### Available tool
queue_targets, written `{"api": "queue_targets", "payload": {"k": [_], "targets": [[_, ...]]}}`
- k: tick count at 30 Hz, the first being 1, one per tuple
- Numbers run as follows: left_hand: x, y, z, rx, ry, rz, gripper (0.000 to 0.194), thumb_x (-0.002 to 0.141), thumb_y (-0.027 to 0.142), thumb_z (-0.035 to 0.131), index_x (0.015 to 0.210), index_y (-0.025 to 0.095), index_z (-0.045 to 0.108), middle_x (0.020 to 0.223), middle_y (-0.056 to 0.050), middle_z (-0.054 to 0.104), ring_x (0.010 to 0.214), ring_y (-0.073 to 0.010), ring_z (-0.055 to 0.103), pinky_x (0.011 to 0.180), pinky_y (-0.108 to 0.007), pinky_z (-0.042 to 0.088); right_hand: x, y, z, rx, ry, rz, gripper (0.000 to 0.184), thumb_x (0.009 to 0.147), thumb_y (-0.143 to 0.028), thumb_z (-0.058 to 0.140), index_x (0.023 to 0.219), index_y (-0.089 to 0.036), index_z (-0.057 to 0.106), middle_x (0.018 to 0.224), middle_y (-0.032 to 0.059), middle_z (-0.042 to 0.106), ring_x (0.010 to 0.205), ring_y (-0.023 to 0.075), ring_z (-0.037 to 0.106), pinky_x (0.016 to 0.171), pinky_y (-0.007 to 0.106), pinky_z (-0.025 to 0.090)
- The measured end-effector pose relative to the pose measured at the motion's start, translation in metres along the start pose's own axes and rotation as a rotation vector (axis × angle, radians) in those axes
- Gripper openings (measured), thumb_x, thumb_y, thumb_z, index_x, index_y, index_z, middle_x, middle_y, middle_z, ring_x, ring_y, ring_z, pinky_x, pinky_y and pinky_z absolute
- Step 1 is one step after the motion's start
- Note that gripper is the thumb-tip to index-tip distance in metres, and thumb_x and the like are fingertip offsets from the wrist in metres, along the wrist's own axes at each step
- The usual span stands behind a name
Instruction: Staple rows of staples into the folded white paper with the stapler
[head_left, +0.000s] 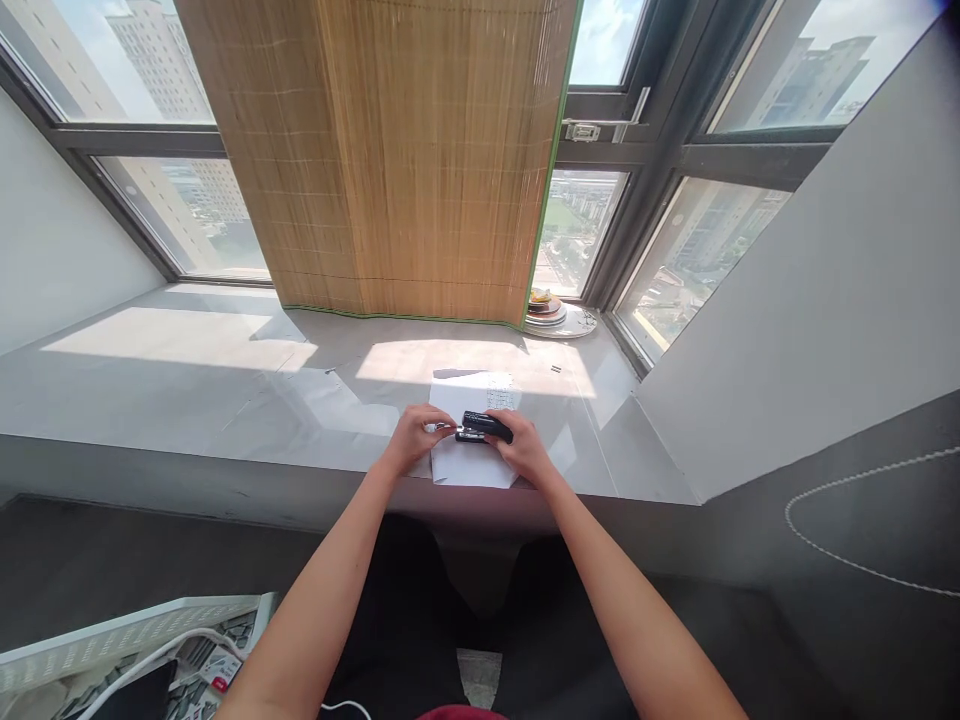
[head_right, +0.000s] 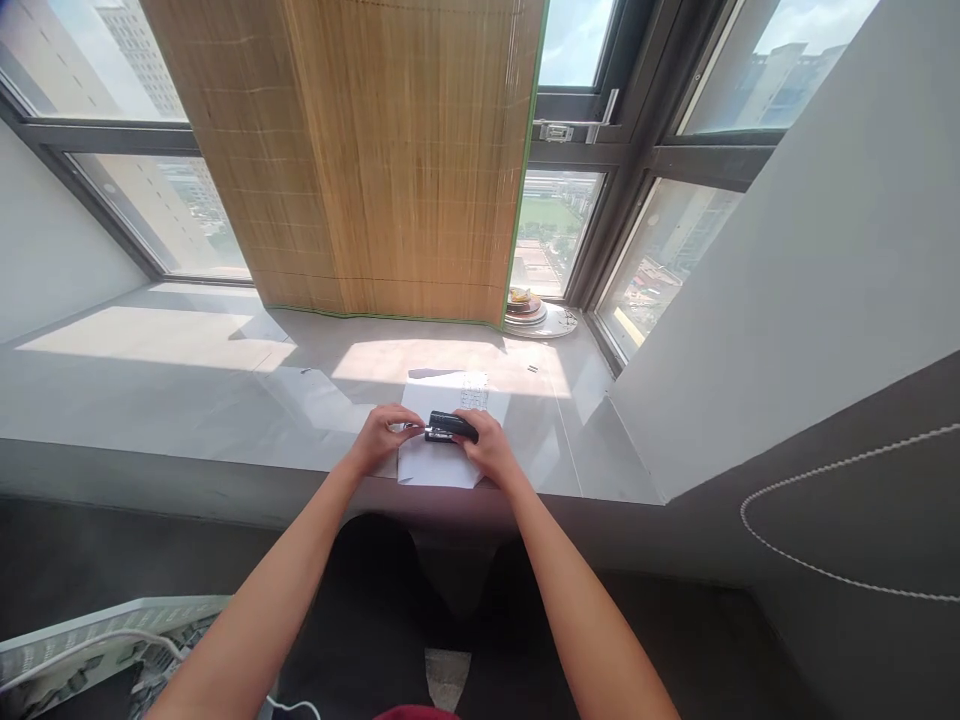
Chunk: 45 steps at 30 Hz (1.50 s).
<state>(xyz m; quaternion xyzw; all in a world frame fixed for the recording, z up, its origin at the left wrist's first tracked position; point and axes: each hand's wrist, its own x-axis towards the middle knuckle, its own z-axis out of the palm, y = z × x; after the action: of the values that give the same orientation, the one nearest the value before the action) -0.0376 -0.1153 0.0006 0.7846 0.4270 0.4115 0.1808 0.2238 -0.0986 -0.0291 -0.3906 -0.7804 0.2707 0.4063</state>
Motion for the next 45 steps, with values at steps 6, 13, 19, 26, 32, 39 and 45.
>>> {"api": "queue_targets", "payload": {"k": [6,13,19,26,32,39,45], "targets": [[0.0,-0.006,-0.002,-0.07,-0.025,0.003,0.01,0.093,0.029,0.076,0.089,0.023,0.083,0.093,-0.005,0.082,0.085,-0.0207,0.076,0.081,-0.034,0.06,0.0,0.004,0.002,-0.004,0.025,-0.038,0.043,0.086,-0.016,0.069,0.127,-0.028,0.071,0.117,0.0066,0.075,0.109,0.0288,0.067,0.098,0.046,0.053],[0.001,-0.009,-0.002,-0.134,-0.064,-0.02,0.012,0.093,0.031,0.076,0.093,0.022,0.083,0.097,-0.007,0.08,0.089,-0.0214,0.075,0.083,-0.035,0.059,0.0,0.002,0.001,-0.02,0.022,-0.048,0.044,0.086,-0.014,0.07,0.128,-0.028,0.071,0.116,0.0064,0.075,0.109,0.028,0.066,0.097,0.045,0.053],[0.005,-0.008,-0.002,-0.16,-0.117,-0.043,0.013,0.093,0.032,0.076,0.092,0.023,0.085,0.097,-0.008,0.079,0.088,-0.0207,0.074,0.081,-0.035,0.059,0.0,0.002,0.001,-0.024,0.018,-0.032,0.044,0.086,-0.012,0.072,0.127,-0.027,0.071,0.116,0.0065,0.075,0.108,0.0275,0.066,0.096,0.044,0.053],[-0.007,-0.014,-0.024,-0.086,-0.12,-0.049,0.021,0.096,0.04,0.073,0.094,0.023,0.085,0.101,-0.009,0.08,0.091,-0.0221,0.074,0.085,-0.037,0.059,0.0,0.004,0.002,0.003,0.021,-0.027,0.044,0.085,-0.013,0.073,0.127,-0.028,0.071,0.116,0.0063,0.075,0.108,0.0278,0.066,0.097,0.045,0.052],[-0.013,-0.02,-0.035,0.021,-0.15,-0.034,0.023,0.1,0.04,0.067,0.095,0.026,0.084,0.095,-0.006,0.081,0.088,-0.0224,0.072,0.084,-0.038,0.055,0.002,-0.002,-0.003,0.086,0.06,-0.014,0.038,0.083,-0.016,0.073,0.119,-0.027,0.076,0.107,0.0055,0.076,0.101,0.0271,0.066,0.092,0.044,0.053],[0.009,0.017,-0.023,0.175,-0.19,0.115,0.019,0.086,0.03,0.086,0.101,0.025,0.076,0.101,-0.003,0.081,0.095,-0.0233,0.071,0.09,-0.038,0.045,-0.012,-0.029,-0.018,0.232,0.039,-0.082,0.023,0.085,-0.026,0.08,0.109,-0.027,0.078,0.098,0.0035,0.076,0.093,0.0246,0.063,0.087,0.04,0.051],[0.014,0.04,-0.018,0.153,-0.252,0.147,0.035,0.081,0.022,0.089,0.11,0.024,0.069,0.108,-0.002,0.078,0.095,-0.0211,0.072,0.091,-0.035,0.044,-0.026,-0.052,-0.016,0.217,0.032,-0.071,0.024,0.086,-0.027,0.08,0.11,-0.027,0.078,0.098,0.0036,0.076,0.091,0.0247,0.063,0.089,0.042,0.051]]}}
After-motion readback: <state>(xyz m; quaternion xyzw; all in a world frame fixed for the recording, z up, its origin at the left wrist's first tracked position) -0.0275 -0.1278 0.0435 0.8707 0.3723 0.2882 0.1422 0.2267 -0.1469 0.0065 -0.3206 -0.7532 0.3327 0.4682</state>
